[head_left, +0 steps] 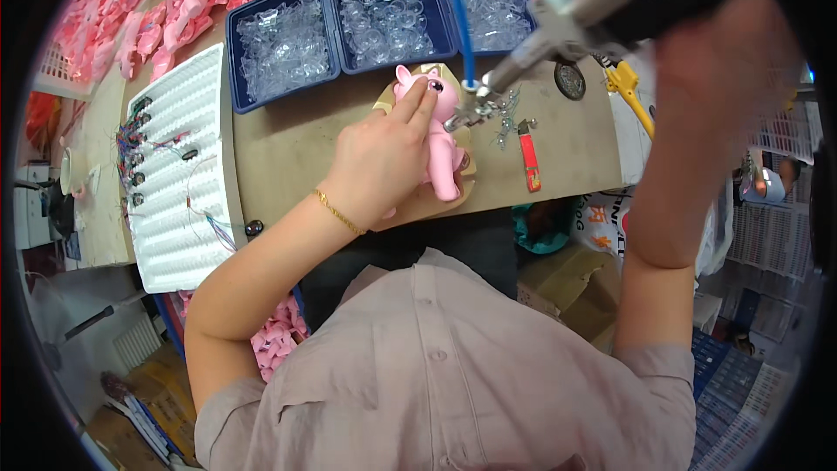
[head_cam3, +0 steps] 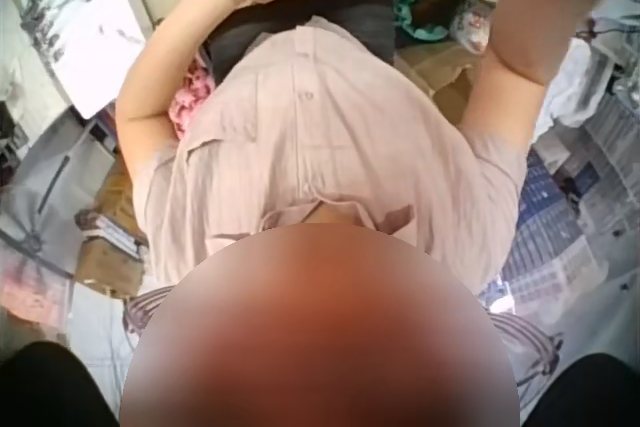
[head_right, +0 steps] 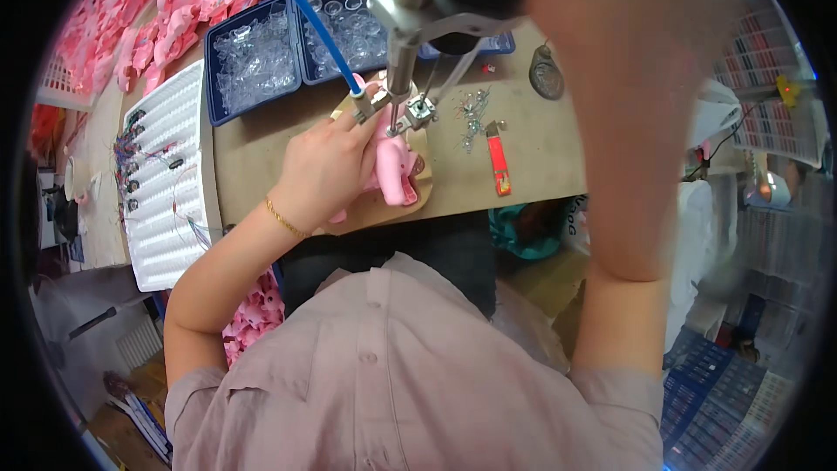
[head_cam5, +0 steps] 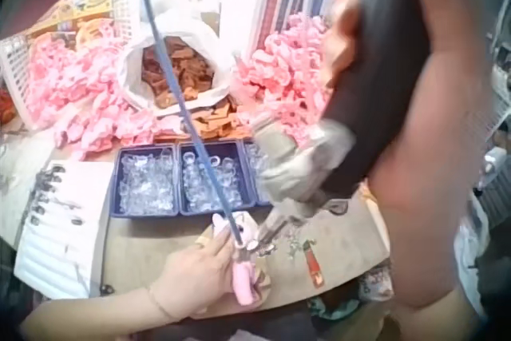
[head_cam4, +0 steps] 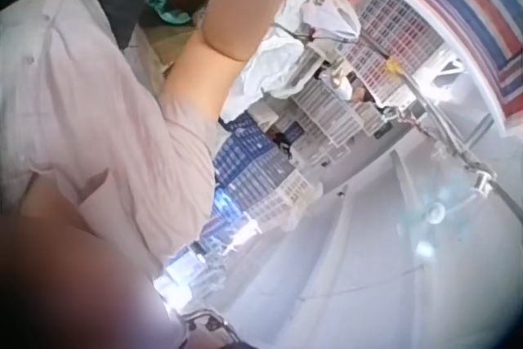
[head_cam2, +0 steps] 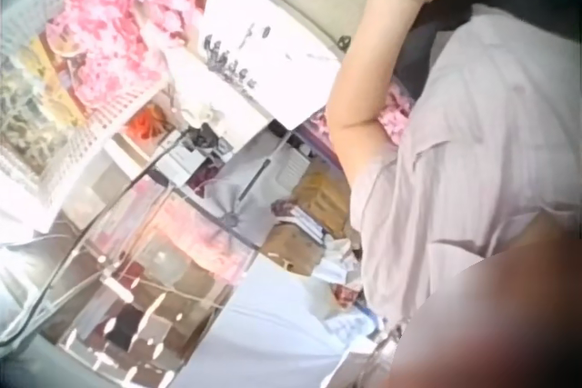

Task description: Assembling electronic components, soldering wires, and fastening screws inside plastic toy ponies on a factory production line.

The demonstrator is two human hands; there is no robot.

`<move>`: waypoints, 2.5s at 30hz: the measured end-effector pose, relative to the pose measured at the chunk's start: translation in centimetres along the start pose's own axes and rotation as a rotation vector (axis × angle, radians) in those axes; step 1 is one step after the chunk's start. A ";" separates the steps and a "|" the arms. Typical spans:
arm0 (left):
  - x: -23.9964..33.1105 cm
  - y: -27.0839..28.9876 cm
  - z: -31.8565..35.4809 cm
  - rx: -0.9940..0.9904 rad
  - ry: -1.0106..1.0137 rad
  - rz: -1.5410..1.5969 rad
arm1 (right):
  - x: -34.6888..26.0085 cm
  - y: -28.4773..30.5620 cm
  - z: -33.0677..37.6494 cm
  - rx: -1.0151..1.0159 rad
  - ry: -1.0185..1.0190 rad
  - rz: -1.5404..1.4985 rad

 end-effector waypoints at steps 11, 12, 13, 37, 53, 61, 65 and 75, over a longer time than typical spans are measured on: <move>-0.1 -0.5 0.2 -0.049 -0.068 0.015 | -2.4 -0.3 2.7 0.097 -0.052 -0.001; -0.2 -0.5 0.1 -0.049 -0.058 0.011 | -2.3 -0.3 2.9 0.106 -0.061 -0.003; -0.2 -0.5 0.0 -0.046 -0.052 0.008 | -2.4 -0.2 3.1 0.116 -0.068 -0.001; -19.1 1.5 -4.6 0.006 0.270 -0.201 | 1.0 -6.9 0.5 0.070 -0.203 0.081; -22.4 4.5 -2.1 0.307 0.185 1.471 | 5.6 14.8 -6.3 -0.074 -0.146 -0.069; -10.1 2.9 10.7 0.251 0.300 1.042 | 2.4 -7.4 0.1 -0.300 -0.162 -0.350; -1.3 2.3 12.9 0.331 -0.127 0.466 | 2.7 -6.1 -0.8 -0.407 -0.161 -0.485; 1.0 -0.3 12.8 0.295 -0.089 0.345 | 3.2 -9.7 -0.3 -0.622 -0.179 -0.768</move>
Point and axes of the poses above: each hand's wrist, its own z-axis away from the middle knuckle, its own y-axis out of the back of the hand, x = y × z, the point moved 8 cm from there along -z, towards the middle knuckle, and after that the axes turned 11 degrees about -x, right-handed, at the moved point
